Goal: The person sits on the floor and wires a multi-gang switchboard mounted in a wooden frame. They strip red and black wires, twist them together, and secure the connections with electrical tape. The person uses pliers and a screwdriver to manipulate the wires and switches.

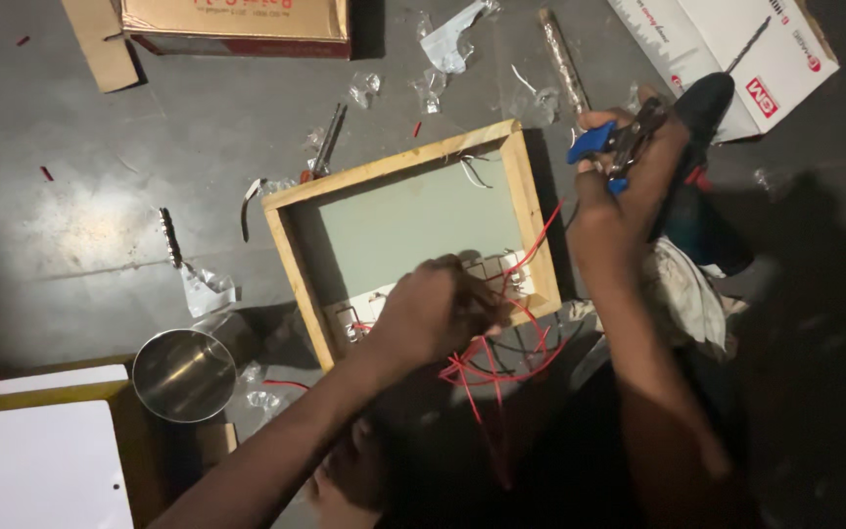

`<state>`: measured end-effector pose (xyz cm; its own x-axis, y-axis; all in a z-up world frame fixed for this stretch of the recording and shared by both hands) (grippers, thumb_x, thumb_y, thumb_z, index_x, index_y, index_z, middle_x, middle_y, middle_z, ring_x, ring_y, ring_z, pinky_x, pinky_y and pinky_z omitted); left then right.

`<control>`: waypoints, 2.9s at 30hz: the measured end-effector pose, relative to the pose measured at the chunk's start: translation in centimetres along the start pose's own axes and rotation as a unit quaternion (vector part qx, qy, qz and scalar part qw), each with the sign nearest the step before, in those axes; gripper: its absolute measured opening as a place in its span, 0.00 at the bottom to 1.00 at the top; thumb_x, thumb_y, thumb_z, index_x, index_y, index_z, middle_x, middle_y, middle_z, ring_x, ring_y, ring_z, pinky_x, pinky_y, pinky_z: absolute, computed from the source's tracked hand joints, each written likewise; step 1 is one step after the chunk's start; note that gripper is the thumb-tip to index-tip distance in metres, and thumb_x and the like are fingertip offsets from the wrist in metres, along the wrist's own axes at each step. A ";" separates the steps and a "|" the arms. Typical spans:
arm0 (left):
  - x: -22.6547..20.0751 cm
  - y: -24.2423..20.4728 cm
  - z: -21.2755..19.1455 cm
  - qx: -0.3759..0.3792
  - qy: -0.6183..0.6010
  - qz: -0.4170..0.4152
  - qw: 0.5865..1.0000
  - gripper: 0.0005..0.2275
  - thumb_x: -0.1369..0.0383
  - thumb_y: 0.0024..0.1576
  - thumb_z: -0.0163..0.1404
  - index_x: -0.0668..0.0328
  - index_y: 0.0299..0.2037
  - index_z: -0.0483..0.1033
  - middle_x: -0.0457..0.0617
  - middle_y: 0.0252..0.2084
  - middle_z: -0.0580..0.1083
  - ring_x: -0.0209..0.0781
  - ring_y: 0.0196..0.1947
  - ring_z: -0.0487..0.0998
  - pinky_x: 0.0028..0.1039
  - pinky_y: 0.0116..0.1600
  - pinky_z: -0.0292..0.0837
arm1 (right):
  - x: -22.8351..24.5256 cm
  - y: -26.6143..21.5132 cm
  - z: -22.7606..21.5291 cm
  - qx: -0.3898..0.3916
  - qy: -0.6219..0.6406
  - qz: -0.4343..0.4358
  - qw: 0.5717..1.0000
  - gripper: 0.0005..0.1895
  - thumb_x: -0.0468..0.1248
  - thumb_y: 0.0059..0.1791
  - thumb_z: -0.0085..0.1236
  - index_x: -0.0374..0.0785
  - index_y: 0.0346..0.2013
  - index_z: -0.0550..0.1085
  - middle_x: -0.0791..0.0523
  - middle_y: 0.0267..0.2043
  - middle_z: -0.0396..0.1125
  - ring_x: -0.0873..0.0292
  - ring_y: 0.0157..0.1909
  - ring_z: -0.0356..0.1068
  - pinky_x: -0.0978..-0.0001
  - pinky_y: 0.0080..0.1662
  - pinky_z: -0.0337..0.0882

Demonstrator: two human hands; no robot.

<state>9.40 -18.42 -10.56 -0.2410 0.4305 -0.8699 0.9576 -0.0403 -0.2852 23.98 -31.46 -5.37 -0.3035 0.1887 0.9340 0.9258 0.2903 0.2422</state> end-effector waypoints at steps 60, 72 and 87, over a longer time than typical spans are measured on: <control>6.1 5.2 -6.4 -0.249 -0.325 -0.068 0.910 0.08 0.73 0.60 0.51 0.67 0.45 0.81 0.55 0.29 0.80 0.36 0.24 0.78 0.27 0.33 0.73 | 5.2 -1.3 13.1 0.198 -0.466 -0.185 0.842 0.13 0.30 0.45 0.60 0.42 0.44 0.77 0.54 0.55 0.69 0.48 0.60 0.63 0.50 0.61 0.58; 8.4 5.5 -5.1 -0.169 -0.517 -0.079 0.835 0.07 0.74 0.61 0.49 0.69 0.40 0.81 0.45 0.25 0.75 0.31 0.19 0.71 0.26 0.25 0.66 | 2.2 1.1 14.8 0.283 -0.455 -0.043 0.843 0.07 0.28 0.49 0.59 0.37 0.39 0.70 0.46 0.36 0.72 0.39 0.39 0.73 0.51 0.38 0.72; 8.9 5.2 -4.3 -0.192 -0.449 -0.103 0.866 0.12 0.76 0.56 0.48 0.64 0.45 0.83 0.52 0.25 0.79 0.36 0.18 0.76 0.28 0.25 0.72 | -8.0 -1.4 9.4 0.011 -0.111 0.434 0.894 0.04 0.27 0.49 0.53 0.33 0.39 0.71 0.45 0.36 0.72 0.52 0.31 0.76 0.60 0.34 0.76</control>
<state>12.87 -10.93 -18.04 -0.2725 -0.4900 -0.8281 0.8205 0.3312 -0.4660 22.96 -24.58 -15.61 0.4879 0.5326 0.6915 0.8299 -0.0374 -0.5567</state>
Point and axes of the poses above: each hand's wrist, its own y-axis towards the middle knuckle, its own z-axis out of the palm, x = y × z, the point moved 10 cm from there along y, towards the middle knuckle
